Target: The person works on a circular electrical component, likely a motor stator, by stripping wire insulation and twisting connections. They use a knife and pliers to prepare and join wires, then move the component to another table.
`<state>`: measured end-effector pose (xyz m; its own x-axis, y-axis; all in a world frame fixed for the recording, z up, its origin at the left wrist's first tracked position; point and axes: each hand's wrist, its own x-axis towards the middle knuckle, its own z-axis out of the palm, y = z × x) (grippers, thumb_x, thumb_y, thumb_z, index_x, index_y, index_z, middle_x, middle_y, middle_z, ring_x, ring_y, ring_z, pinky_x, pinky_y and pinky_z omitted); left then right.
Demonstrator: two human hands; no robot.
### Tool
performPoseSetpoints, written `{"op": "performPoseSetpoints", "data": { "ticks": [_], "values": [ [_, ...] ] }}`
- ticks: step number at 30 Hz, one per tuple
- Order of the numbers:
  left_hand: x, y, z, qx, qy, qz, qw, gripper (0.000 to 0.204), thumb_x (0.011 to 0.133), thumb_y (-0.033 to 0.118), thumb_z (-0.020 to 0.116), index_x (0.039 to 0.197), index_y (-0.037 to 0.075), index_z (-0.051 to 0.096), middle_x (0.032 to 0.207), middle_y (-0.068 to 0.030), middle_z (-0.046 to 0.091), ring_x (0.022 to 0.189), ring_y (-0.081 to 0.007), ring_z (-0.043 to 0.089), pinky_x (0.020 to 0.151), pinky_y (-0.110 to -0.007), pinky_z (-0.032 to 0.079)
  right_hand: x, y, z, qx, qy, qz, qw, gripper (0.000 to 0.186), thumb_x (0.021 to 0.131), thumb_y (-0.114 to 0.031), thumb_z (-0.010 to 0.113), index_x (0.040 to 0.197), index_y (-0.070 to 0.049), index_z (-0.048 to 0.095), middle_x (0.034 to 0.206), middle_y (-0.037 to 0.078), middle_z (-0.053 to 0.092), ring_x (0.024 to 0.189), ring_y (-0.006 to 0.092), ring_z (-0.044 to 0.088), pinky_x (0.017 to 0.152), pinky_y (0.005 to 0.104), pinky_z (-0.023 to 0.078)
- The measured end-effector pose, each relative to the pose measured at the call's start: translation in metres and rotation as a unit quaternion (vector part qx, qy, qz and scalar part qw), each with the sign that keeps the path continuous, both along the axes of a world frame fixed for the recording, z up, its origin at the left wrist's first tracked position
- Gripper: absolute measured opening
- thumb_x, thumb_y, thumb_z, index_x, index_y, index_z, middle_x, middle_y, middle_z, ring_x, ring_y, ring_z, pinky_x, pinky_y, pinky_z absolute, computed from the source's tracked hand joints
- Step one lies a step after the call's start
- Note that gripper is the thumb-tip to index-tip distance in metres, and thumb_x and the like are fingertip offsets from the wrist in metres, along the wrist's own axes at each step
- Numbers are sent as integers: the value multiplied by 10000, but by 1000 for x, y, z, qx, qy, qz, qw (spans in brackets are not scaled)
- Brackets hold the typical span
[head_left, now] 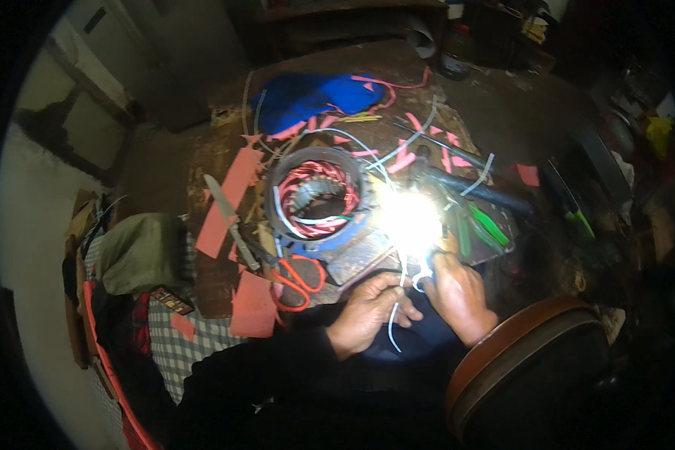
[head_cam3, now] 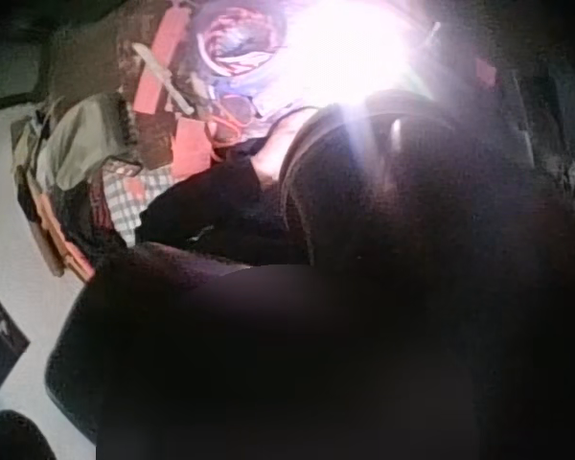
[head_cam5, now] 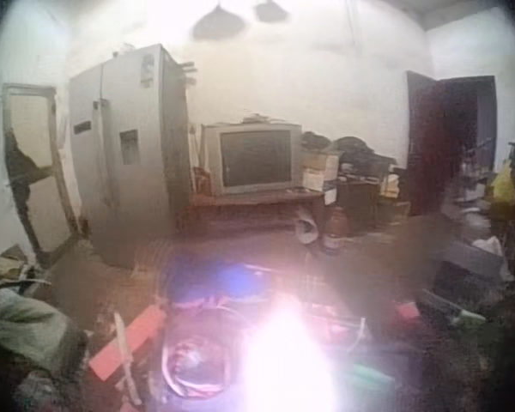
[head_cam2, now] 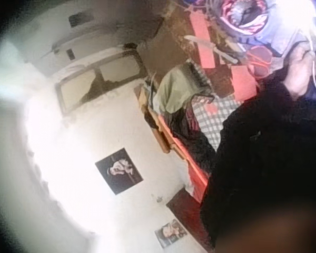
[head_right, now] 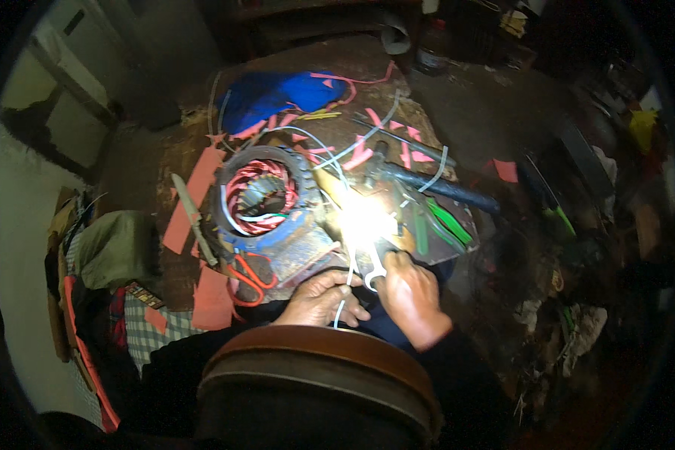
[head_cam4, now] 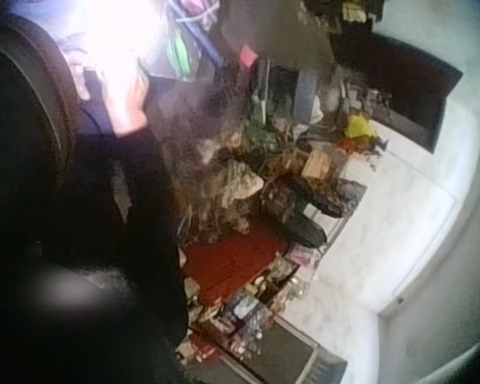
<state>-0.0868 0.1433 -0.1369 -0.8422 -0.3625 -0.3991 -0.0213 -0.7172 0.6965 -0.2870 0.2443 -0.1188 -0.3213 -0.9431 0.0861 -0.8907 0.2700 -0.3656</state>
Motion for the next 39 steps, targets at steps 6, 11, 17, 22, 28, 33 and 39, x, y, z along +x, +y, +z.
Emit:
{"op": "performPoseSetpoints", "data": {
  "ticks": [6,11,17,22,28,33,39],
  "values": [
    [-11,-2,-7,30,-70,-8,997,220,1210,163,545,1353,17,627,1126,-152,780,856,-186,742,680,-292,570,-6,26,5,133,-10,-6,991,239,938,-190,798,1036,-25,657,865,222,769,747,434,764,717,537,609],
    [-13,-3,-6,9,-78,-14,997,257,1211,238,573,1353,37,649,1122,-132,794,707,-126,644,593,-239,459,-35,35,26,199,-142,36,969,489,919,-351,910,1174,14,709,915,233,779,836,388,783,726,517,606],
    [-9,-3,-1,50,-73,25,996,235,1219,241,540,1333,40,576,1136,-192,796,756,-196,738,551,-257,477,-93,84,74,321,-384,78,862,578,928,-405,934,1254,17,712,1054,163,787,977,282,762,849,418,603],
    [-11,1,4,32,-38,13,999,207,1234,228,509,1315,47,569,1170,-184,792,834,-223,787,570,-261,523,-99,106,65,356,-472,133,796,590,970,-398,917,1321,4,665,1106,132,783,1036,226,743,903,390,596],
    [-10,2,10,8,-65,30,997,205,1222,199,541,1328,39,613,1180,-181,810,837,-235,796,566,-267,507,-91,99,70,349,-420,130,827,609,957,-403,926,1305,27,671,1072,128,769,978,219,723,863,379,592],
    [-11,-1,8,-13,-65,38,997,206,1218,179,548,1339,34,629,1144,-176,803,706,-180,706,545,-253,466,-96,95,85,364,-438,96,816,572,961,-414,914,1259,12,675,1031,106,757,946,215,704,841,384,575],
    [-23,2,10,-75,-71,25,994,249,1201,119,535,1406,24,639,1026,-153,768,611,-123,601,539,-241,463,-95,95,83,346,-441,103,822,547,967,-433,902,1215,-8,662,982,79,722,900,196,667,823,385,552]
  ]
}}
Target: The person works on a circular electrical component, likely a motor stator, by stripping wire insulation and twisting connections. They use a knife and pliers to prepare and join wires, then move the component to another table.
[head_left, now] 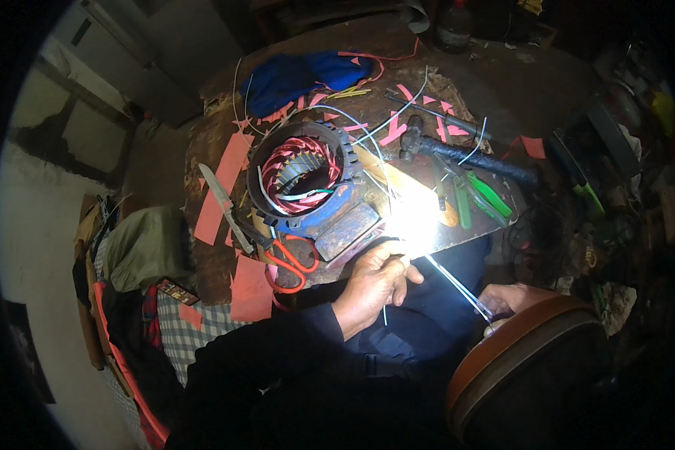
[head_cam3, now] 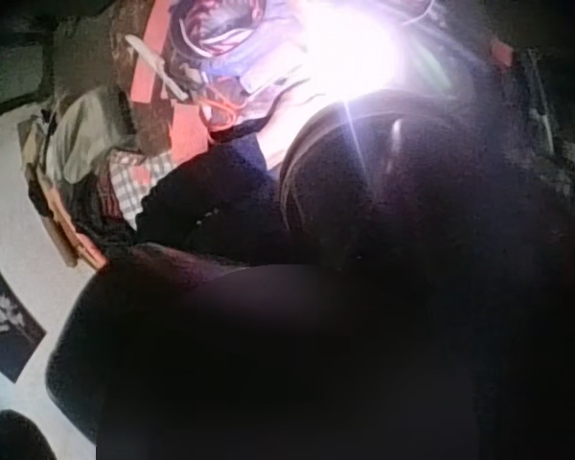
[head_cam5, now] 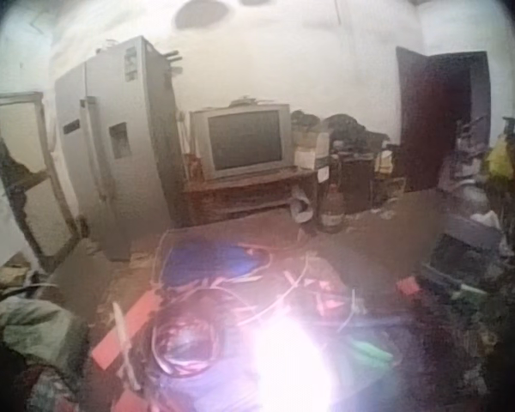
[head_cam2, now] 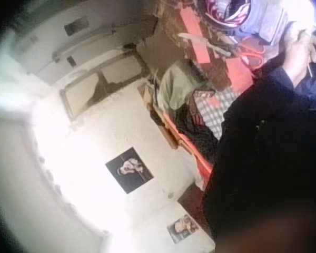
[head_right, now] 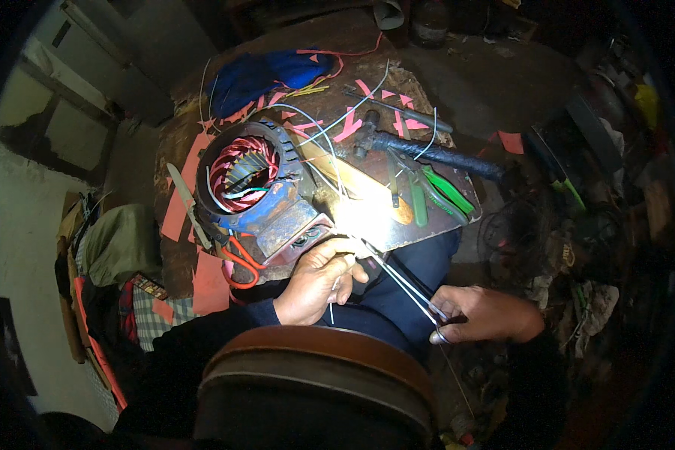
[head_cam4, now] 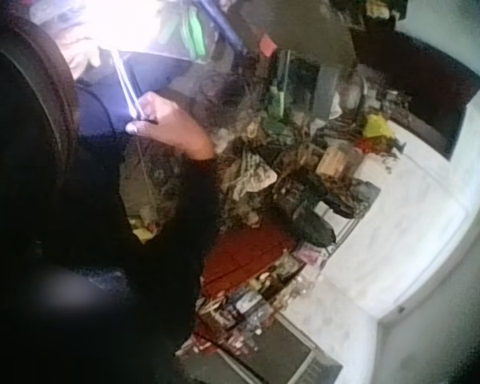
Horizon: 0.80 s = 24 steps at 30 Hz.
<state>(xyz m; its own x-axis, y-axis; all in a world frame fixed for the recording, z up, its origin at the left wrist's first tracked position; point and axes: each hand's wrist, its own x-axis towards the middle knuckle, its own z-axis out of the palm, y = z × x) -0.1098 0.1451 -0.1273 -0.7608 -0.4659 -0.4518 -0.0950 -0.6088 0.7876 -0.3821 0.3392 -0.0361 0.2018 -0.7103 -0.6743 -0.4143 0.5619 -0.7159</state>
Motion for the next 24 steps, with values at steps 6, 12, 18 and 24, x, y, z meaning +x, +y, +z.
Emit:
{"op": "performPoseSetpoints", "data": {
  "ticks": [6,12,18,24],
  "values": [
    [-8,2,-1,-51,-25,0,998,307,1143,25,510,1403,-4,672,957,-139,747,575,-110,568,539,-251,477,-3,7,-1,-10,34,-13,999,501,955,-382,920,1178,-1,683,936,78,720,864,185,663,782,379,548],
    [-12,0,-5,-66,-64,-23,995,330,1106,-7,488,1379,-5,674,940,-126,752,606,-124,624,547,-248,474,0,14,-7,-131,109,-68,983,389,927,-295,934,1077,9,743,833,114,745,727,199,695,690,386,569],
    [-5,12,26,-99,56,-26,993,186,1187,48,509,1364,42,568,1047,-154,785,831,-175,772,690,-272,564,16,-15,-16,-145,250,2,957,392,906,-257,928,1127,-4,725,890,213,782,811,352,794,752,468,623],
    [22,-13,97,-171,166,66,969,86,1197,30,530,1270,-9,553,1175,-224,807,1082,-264,809,936,-364,642,60,-103,-52,-277,418,-26,865,310,867,-132,882,1076,-30,678,844,229,765,850,480,773,809,565,606]
  ]
}}
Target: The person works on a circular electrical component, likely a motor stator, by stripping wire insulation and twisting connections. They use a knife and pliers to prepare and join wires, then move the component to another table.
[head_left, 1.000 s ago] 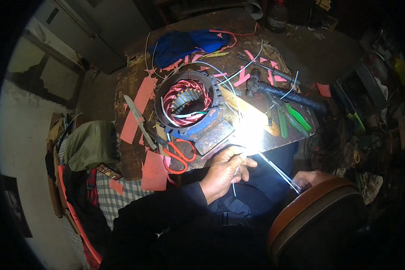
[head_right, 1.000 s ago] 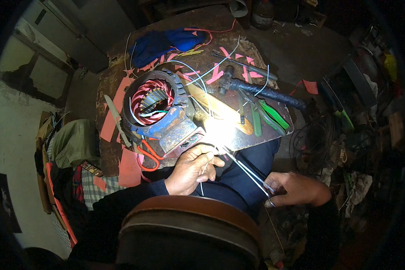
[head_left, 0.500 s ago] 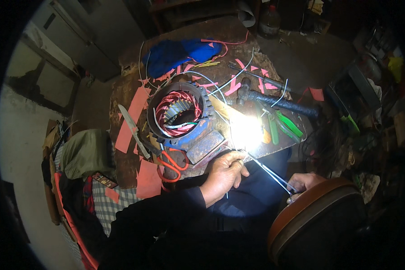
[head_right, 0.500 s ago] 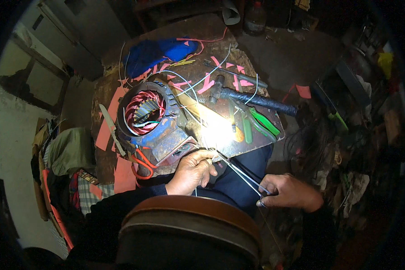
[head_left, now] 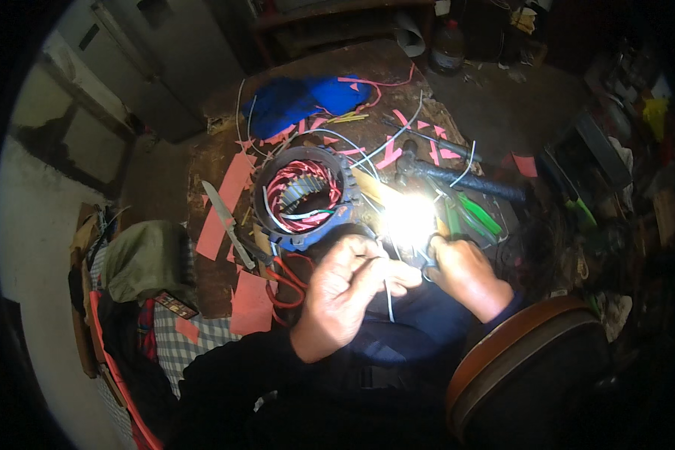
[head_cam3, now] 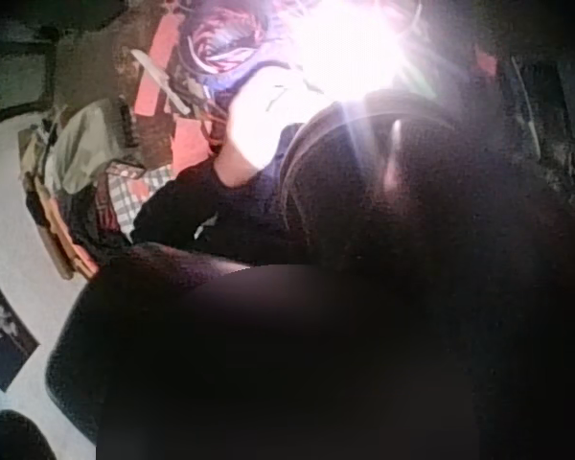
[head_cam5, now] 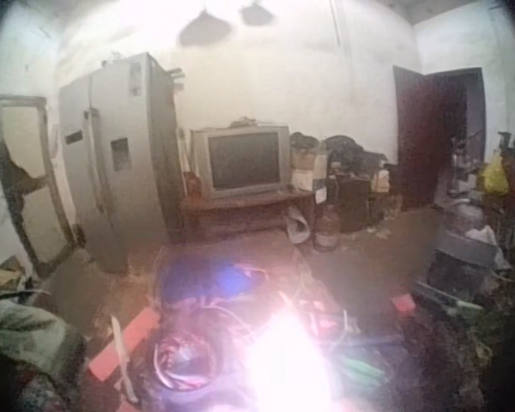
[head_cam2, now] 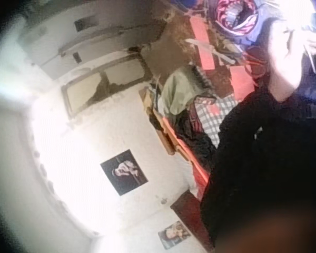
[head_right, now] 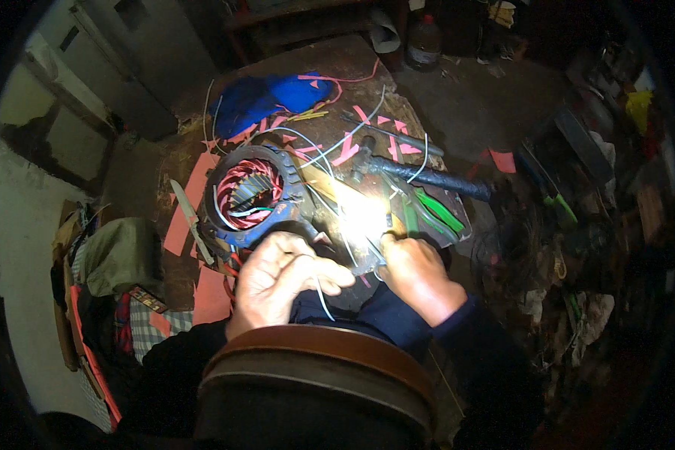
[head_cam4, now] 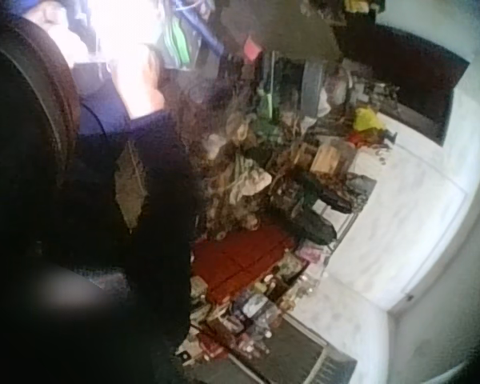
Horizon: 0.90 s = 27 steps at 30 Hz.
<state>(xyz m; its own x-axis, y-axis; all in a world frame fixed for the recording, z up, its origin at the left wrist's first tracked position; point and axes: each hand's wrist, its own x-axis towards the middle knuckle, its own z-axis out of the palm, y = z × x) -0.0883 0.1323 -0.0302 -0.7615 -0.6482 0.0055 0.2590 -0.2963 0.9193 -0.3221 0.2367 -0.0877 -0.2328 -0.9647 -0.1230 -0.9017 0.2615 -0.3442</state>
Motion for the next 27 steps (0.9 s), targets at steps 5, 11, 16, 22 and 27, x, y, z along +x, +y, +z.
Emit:
{"op": "performPoseSetpoints", "data": {
  "ticks": [5,11,16,22,27],
  "values": [
    [30,-5,26,-24,7,68,997,106,1140,-43,622,1233,-1,594,1234,-195,829,1134,-195,784,1001,-313,592,8,-15,21,-216,-64,55,973,373,924,-73,777,1292,-22,750,989,251,782,878,443,790,763,523,629],
    [27,-1,7,-66,97,22,993,169,1095,-39,676,1256,-11,716,1303,-178,794,1369,-280,712,1170,-414,547,45,8,54,-45,-420,191,886,396,948,-197,857,1287,-16,764,1049,162,778,959,299,790,825,394,626],
    [33,-25,11,-137,64,14,988,158,1054,-83,688,1196,-34,737,1260,-180,807,1239,-266,767,1104,-394,592,57,11,66,-67,-385,124,912,341,956,-286,821,1158,-14,784,1136,217,765,1063,395,789,896,407,637],
    [45,-101,59,-360,-9,181,915,207,990,-30,815,1192,-35,772,1184,-149,823,1075,-216,800,905,-339,640,41,15,93,23,-534,-95,840,133,1042,-53,752,1138,35,727,1029,142,790,924,220,790,851,350,632],
    [27,-151,68,-663,-192,40,722,321,963,241,837,1237,78,795,1157,-136,807,1000,-356,765,886,-449,629,42,6,110,-195,-619,-47,759,356,1044,71,692,1387,50,598,1001,154,752,877,195,749,846,345,631]
  ]
}}
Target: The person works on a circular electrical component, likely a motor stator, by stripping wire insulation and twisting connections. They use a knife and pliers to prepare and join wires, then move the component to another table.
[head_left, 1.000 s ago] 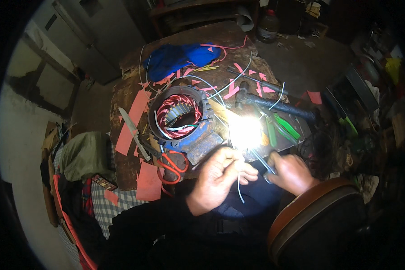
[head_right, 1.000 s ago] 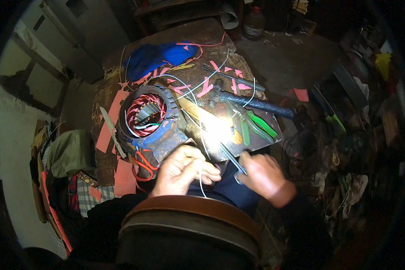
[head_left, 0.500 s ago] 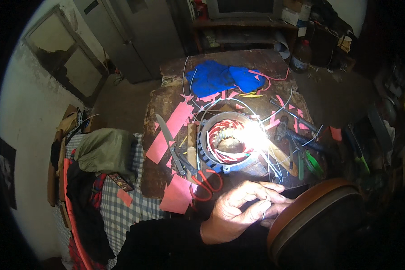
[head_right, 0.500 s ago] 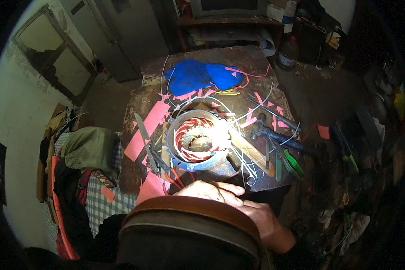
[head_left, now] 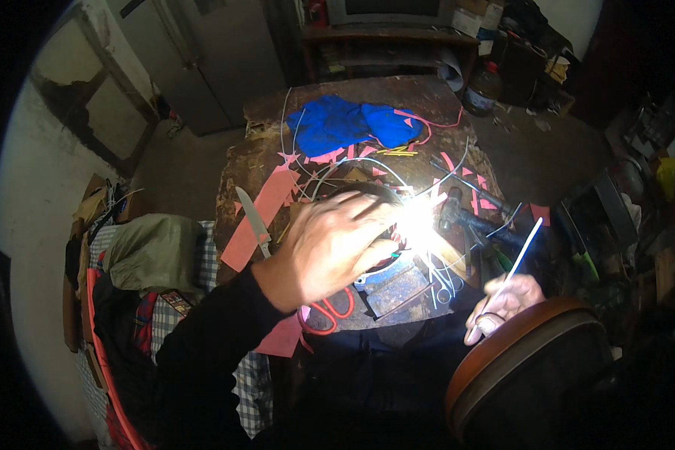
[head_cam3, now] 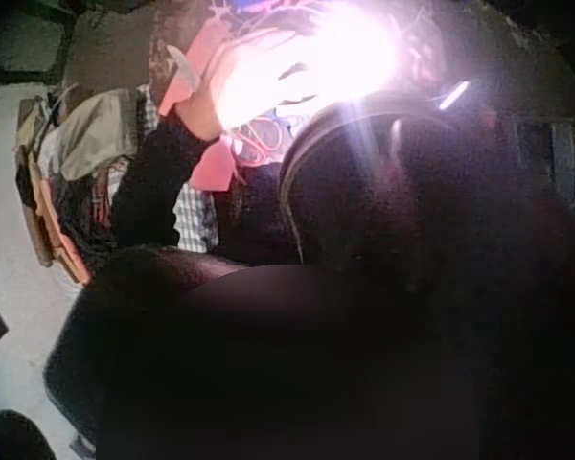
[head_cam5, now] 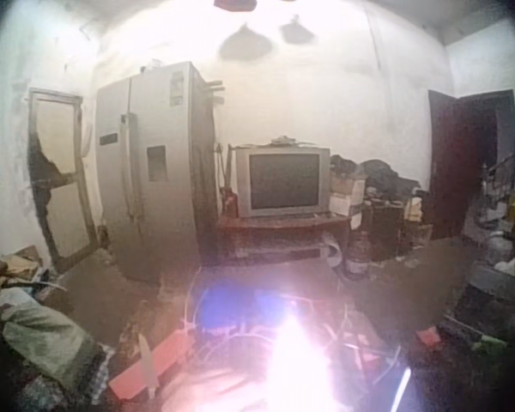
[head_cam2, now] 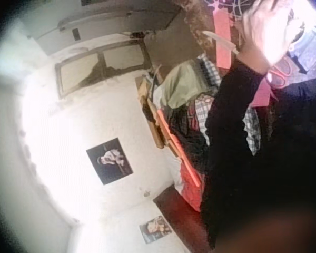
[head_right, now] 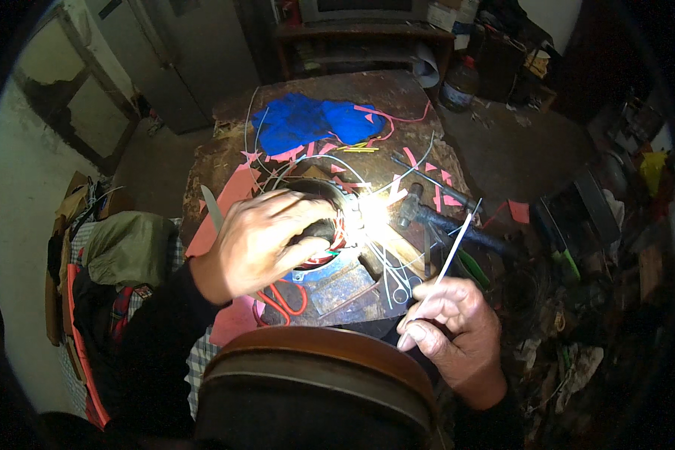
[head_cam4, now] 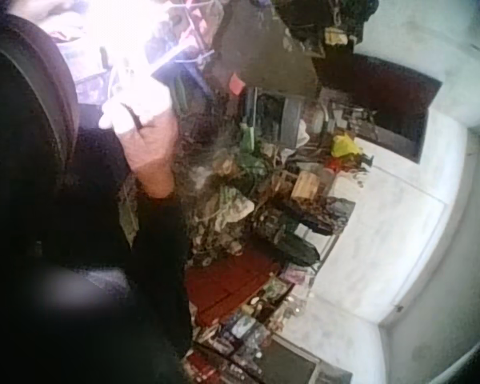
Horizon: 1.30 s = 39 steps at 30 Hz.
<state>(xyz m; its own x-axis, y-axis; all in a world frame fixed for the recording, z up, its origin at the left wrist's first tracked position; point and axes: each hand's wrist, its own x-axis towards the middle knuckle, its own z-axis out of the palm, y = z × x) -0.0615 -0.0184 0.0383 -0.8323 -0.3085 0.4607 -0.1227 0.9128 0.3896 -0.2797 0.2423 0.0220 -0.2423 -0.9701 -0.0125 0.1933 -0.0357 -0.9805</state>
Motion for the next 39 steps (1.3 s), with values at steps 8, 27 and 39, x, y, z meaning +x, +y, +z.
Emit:
{"op": "performPoseSetpoints", "data": {
  "ticks": [8,27,39],
  "values": [
    [-8,-22,-12,-8,-28,-51,998,230,961,148,813,1177,68,824,1143,-130,820,1039,-350,790,914,-441,654,-8,-3,14,35,95,-58,993,236,1039,71,685,1273,86,662,985,172,747,841,219,765,811,361,649],
    [-36,22,29,-59,111,-142,982,267,948,113,843,1183,-9,810,879,-135,769,767,-279,766,701,-400,646,-13,-42,38,-185,131,-213,950,146,1027,121,686,1165,114,733,973,163,798,797,200,792,748,300,628],
    [-43,28,30,-64,118,-156,979,274,955,145,829,1189,10,790,923,-124,786,805,-294,788,715,-411,651,-2,-40,40,-221,159,-191,943,104,1056,113,633,1110,119,722,1050,223,834,872,200,818,806,286,641]
  ]
}}
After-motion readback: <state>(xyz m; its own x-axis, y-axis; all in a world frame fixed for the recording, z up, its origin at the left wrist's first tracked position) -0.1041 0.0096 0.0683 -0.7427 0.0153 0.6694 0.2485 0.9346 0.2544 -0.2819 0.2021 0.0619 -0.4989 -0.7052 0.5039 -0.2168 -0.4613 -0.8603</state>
